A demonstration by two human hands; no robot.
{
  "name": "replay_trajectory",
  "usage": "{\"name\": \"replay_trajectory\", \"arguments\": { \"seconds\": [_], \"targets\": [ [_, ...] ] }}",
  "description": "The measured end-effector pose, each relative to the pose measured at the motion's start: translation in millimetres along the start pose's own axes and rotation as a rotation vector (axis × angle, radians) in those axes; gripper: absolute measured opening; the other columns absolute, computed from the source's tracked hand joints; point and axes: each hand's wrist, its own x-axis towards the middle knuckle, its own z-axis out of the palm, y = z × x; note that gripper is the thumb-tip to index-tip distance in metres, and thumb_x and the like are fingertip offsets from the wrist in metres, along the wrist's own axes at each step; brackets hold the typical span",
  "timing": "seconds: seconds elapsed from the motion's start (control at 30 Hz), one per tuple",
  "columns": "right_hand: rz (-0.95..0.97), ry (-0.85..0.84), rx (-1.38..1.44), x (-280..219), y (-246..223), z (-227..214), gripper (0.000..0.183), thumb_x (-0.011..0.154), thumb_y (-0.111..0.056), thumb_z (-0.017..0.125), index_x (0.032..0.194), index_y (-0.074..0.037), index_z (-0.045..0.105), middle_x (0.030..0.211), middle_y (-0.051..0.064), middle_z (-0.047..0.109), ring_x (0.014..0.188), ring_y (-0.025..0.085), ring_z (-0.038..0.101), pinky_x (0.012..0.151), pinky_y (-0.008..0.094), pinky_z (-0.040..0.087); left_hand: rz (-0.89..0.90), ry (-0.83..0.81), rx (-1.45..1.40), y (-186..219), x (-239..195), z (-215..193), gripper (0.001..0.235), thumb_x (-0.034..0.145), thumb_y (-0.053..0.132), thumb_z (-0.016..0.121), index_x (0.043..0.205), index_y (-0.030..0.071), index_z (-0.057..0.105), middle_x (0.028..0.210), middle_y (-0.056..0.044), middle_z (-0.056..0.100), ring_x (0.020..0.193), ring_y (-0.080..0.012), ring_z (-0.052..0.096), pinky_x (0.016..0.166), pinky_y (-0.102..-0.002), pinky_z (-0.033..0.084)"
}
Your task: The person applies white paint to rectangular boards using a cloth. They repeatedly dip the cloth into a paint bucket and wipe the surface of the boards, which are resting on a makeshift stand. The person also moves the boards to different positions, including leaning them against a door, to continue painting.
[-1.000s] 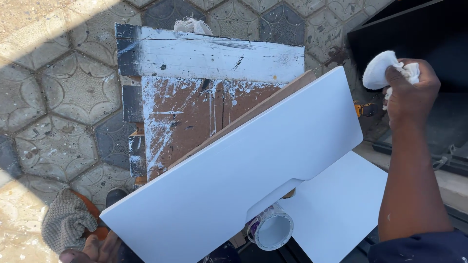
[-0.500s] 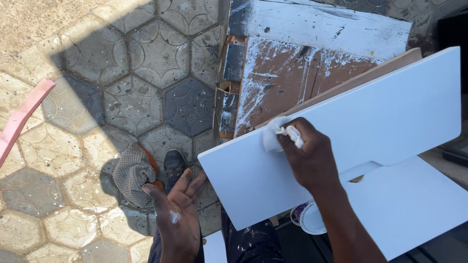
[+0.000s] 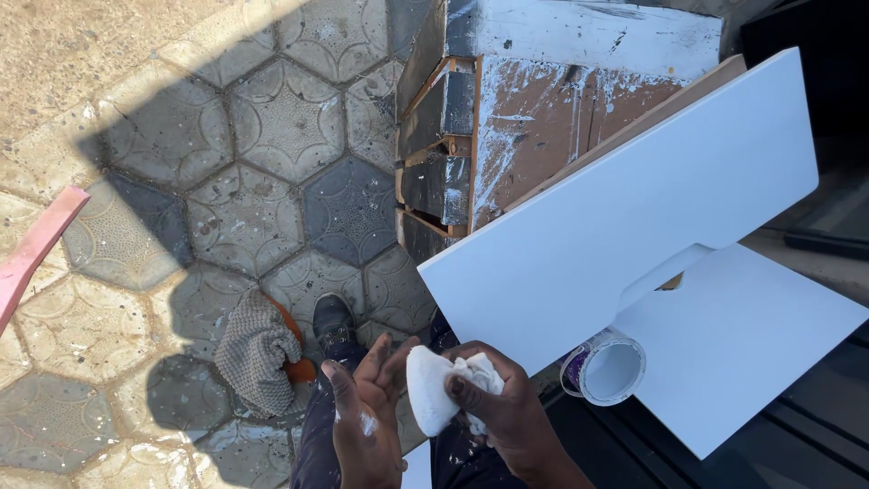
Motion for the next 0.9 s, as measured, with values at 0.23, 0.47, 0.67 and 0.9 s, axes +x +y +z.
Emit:
{"name": "replay_trajectory", "arguments": {
  "seconds": [0.23,0.47,0.67,0.9],
  "targets": [
    [-0.079,0.367,0.600,-20.9,32.6,-81.1,0.031,0.089,-0.019,0.071,0.117,-0.007,0.061,0.075,0.012,0.051,0.045,0.020,0.046,0.031,0.029,0.024,0.189,-0.239,0.663,-30.7,7.5,-19.1,0.078,0.094,0.056,0.031,0.147,0.003,0.052,0.130,-0.023,0.076,0.133,-0.0422,0.067,0.128,-0.058,0.041],
    [-0.025,0.587,0.787,-16.5,100.1,-171.1,0.049,0.091,-0.027,0.064,0.138,-0.016,0.059,0.077,0.017,0.055,0.052,0.024,0.050,0.032,0.030,0.022,0.077,-0.248,0.962,-98.8,-9.7,13.2,0.054,0.090,0.037,0.059,0.133,0.008,0.074,0.112,-0.015,0.090,0.112,-0.0341,0.084,0.113,-0.047,0.066],
    [-0.136,0.831,0.588,-4.5,161.8,-261.0,0.038,0.095,-0.019,0.066,0.128,-0.001,0.064,0.075,0.015,0.057,0.059,0.020,0.052,0.038,0.034,0.030,-0.015,-0.489,1.290,-209.2,1.6,38.7,0.049,0.095,0.043,0.061,0.130,0.012,0.075,0.117,-0.004,0.084,0.109,-0.0154,0.081,0.090,-0.028,0.065],
    [-0.070,1.060,0.073,70.7,257.4,-386.9,0.044,0.085,-0.021,0.077,0.125,-0.003,0.074,0.112,0.013,0.075,0.102,0.022,0.069,0.083,0.039,0.056,-0.170,-0.516,1.717,-300.6,34.1,64.8,0.056,0.097,0.047,0.057,0.145,0.019,0.061,0.152,-0.002,0.063,0.144,-0.0184,0.055,0.112,-0.037,0.047]
  ]
}}
